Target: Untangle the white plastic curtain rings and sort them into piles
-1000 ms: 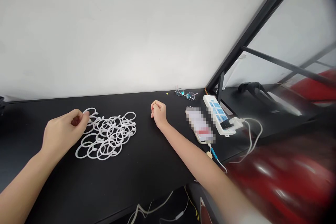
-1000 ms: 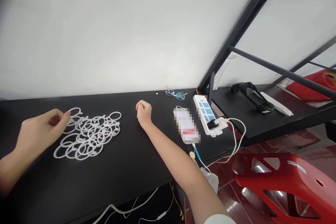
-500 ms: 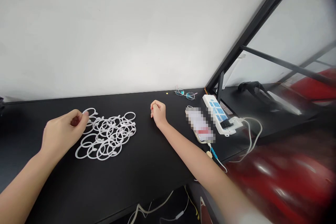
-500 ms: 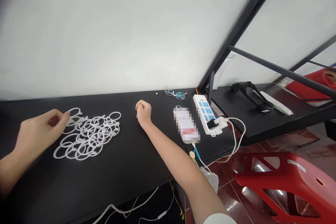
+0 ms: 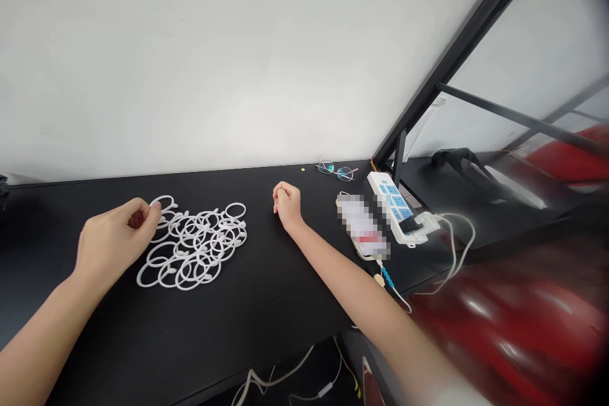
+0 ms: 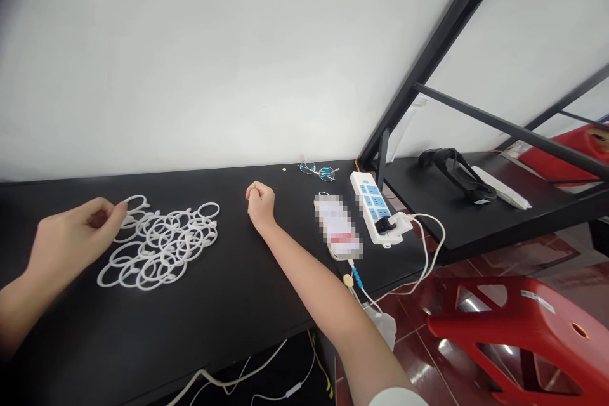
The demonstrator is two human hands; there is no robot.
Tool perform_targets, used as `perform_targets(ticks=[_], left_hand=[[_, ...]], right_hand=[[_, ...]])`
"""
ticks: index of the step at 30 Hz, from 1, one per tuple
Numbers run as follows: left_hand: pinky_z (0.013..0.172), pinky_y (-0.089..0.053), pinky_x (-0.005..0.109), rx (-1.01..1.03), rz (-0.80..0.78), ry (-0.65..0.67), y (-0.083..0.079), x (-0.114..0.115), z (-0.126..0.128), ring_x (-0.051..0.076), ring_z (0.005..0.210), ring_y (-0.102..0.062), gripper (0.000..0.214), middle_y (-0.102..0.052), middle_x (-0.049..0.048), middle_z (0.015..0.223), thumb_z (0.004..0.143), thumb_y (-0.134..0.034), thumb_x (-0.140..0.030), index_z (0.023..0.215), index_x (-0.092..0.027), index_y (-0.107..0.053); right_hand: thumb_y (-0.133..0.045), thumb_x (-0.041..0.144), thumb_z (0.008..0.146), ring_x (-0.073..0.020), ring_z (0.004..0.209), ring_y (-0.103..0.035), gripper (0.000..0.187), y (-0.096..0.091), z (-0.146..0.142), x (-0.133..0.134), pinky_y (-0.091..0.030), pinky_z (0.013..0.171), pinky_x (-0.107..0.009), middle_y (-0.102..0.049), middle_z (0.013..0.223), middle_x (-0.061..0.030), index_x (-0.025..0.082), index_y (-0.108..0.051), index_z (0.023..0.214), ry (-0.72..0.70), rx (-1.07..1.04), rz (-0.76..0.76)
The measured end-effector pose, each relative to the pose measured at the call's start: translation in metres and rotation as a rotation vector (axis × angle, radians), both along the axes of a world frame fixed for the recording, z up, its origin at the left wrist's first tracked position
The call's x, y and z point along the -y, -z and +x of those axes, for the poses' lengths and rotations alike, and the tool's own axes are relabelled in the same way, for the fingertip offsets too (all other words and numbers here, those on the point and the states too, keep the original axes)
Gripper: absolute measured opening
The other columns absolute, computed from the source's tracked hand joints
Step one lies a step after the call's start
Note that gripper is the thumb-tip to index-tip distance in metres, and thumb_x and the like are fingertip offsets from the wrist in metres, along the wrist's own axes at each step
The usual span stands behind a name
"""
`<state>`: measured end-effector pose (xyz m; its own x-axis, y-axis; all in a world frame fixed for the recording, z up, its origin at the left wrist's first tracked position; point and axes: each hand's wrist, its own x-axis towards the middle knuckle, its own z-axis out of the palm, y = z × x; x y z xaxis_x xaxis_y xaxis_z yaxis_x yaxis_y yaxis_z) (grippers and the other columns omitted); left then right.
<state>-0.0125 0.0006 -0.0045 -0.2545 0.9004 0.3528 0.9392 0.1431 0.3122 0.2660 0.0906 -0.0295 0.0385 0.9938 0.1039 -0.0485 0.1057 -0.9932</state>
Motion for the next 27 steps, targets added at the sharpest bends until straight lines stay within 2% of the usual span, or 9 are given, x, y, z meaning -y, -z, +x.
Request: perform_targets(ticks=[27], left_hand=[[0.055,-0.031,0.021,0.011,-0.023,-0.012,-0.0032,0.001,0.0008,0.012,0.052,-0.048,0.034,-0.05,-0.0034,0.055,0.089,-0.045,-0.046,0.066,-0.021,-0.047]], right_hand=[[-0.037,0.007,0.07,-0.0065,0.034,-0.033,0.023,-0.0012,0.0,0.001,-0.026,0.036,-0.02,-0.035,0.046,0.0075,0.021,-0.042,0.052,-0.004,0.005,-0.009]])
